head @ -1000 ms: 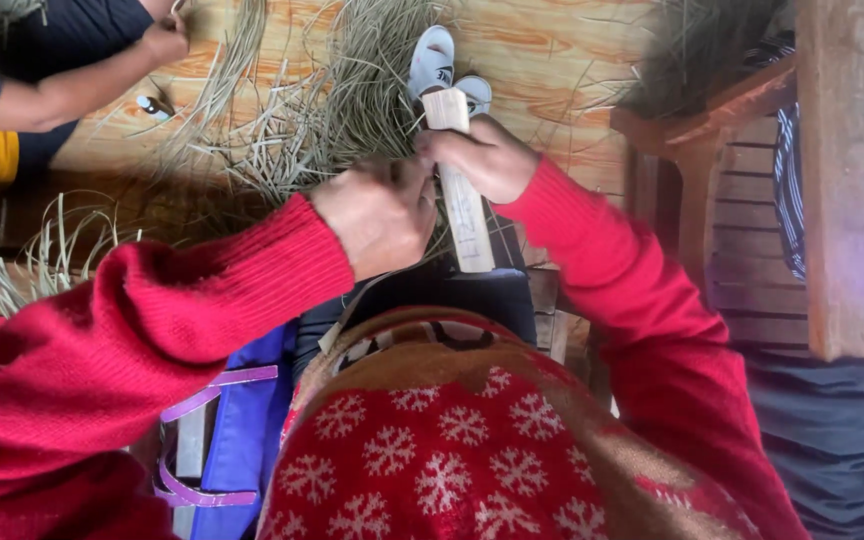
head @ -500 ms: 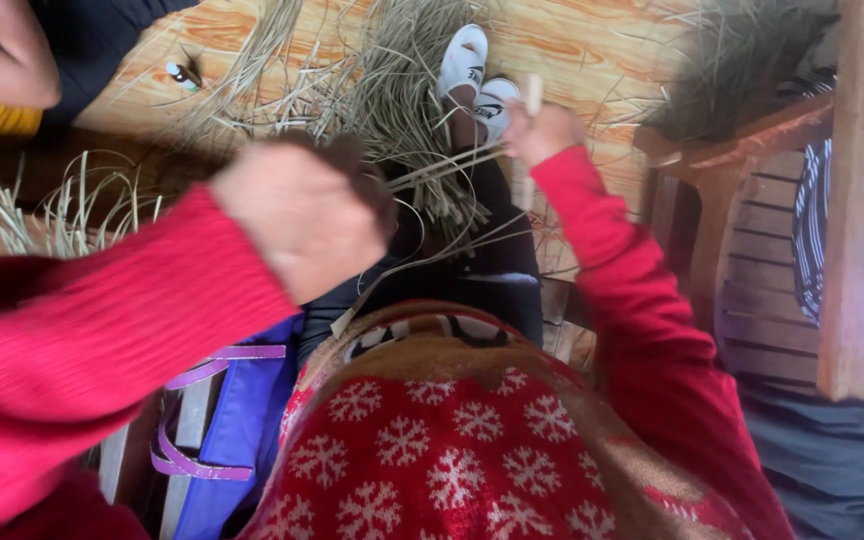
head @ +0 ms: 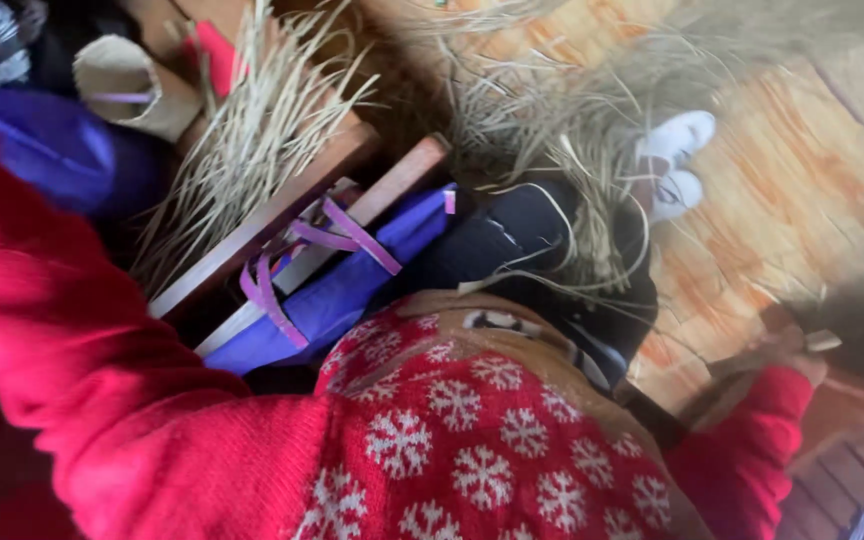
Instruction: Splitting and stripping dried straw strands using a wooden tool
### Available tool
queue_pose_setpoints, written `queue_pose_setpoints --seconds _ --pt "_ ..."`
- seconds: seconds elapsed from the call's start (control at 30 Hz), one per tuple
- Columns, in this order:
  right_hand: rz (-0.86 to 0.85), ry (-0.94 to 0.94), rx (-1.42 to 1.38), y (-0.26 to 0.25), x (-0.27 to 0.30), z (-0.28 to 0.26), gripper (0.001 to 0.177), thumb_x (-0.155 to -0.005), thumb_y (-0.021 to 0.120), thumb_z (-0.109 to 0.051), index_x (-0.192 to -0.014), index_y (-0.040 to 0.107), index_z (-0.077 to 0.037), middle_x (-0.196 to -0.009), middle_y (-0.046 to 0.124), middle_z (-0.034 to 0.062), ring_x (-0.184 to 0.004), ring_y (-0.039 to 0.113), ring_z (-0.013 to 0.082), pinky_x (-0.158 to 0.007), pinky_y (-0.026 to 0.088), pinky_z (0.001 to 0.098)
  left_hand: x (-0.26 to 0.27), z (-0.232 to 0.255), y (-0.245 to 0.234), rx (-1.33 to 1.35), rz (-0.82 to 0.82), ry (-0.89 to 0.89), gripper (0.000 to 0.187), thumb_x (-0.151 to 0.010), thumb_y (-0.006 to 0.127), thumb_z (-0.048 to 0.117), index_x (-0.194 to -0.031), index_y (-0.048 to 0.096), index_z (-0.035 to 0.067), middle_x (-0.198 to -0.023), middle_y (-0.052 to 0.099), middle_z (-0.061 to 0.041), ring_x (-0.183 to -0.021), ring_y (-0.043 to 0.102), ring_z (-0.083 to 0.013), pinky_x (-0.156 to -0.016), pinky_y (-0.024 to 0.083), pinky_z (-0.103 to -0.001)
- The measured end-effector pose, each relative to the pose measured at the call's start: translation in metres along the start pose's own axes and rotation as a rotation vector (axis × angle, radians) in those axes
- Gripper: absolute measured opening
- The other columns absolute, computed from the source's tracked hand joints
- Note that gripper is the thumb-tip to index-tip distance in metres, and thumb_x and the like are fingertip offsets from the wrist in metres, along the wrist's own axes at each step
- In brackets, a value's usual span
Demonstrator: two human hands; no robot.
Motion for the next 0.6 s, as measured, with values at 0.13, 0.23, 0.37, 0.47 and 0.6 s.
queue_pose_setpoints --seconds 0.13,0.23,0.37,0.47,0.6 --pt "0.212 -0.347 0.764 0.086 0.099 0.01 0.029 -0.101 0.065 -0.03 -0.078 0.066 -0.013 -0.067 0.065 0.0068 -0.052 0.064 0.0151 -0.043 0.052 0.0334 0.073 -0.108 0.046 0.185 0.132 -0.325 0.013 -0.107 0.073 0.004 -0.099 0.075 0.014 -0.085 0.072 0.0 -0.057 0.063 -0.0075 -0.049 0.053 -0.02" --pt "0.199 -0.208 1.124 0.108 0.12 0.025 0.033 -0.1 0.057 -0.039 -0.087 0.068 -0.01 -0.075 0.071 0.0069 -0.067 0.069 0.0178 -0.061 0.054 0.0329 0.13 -0.129 0.075 0.004 0.149 -0.429 0.011 -0.088 0.075 0.008 -0.097 0.078 0.014 -0.068 0.067 -0.002 -0.05 0.058 -0.0058 -0.046 0.053 -0.023" --pt "0.193 -0.178 1.117 0.099 0.111 0.035 0.033 -0.096 0.059 -0.036 -0.092 0.066 -0.004 -0.078 0.07 0.009 -0.063 0.068 0.0217 -0.056 0.055 0.0365 0.145 -0.203 0.091 -0.567 -0.08 -0.731 0.029 -0.06 0.086 0.03 -0.088 0.082 0.03 -0.077 0.075 0.003 -0.072 0.068 -0.0098 -0.074 0.055 -0.029" --pt "0.245 -0.181 1.227 0.098 0.125 0.026 0.034 -0.094 0.06 -0.039 -0.09 0.073 -0.007 -0.078 0.073 0.0046 -0.073 0.071 0.0182 -0.063 0.055 0.0351 0.161 -0.185 0.091 -0.63 -0.052 -0.807 0.034 -0.06 0.088 0.021 -0.093 0.082 0.024 -0.095 0.076 -0.013 -0.092 0.071 -0.0325 -0.081 0.057 -0.042" --pt "0.22 -0.065 1.348 0.094 0.117 0.023 0.044 -0.093 0.055 -0.047 -0.094 0.076 -0.008 -0.086 0.075 0.0055 -0.091 0.07 0.0216 -0.082 0.05 0.0368 0.17 -0.18 0.096 -0.537 -0.082 -0.897 0.025 -0.066 0.09 0.021 -0.088 0.079 0.021 -0.085 0.076 -0.006 -0.084 0.072 -0.0229 -0.075 0.057 -0.04"
Point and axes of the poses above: each hand's wrist, its own x-axis away from the middle knuckle, its own y-axis out of the palm, z = x × y, the point moved 7 cm from there along -x, towards the middle knuckle
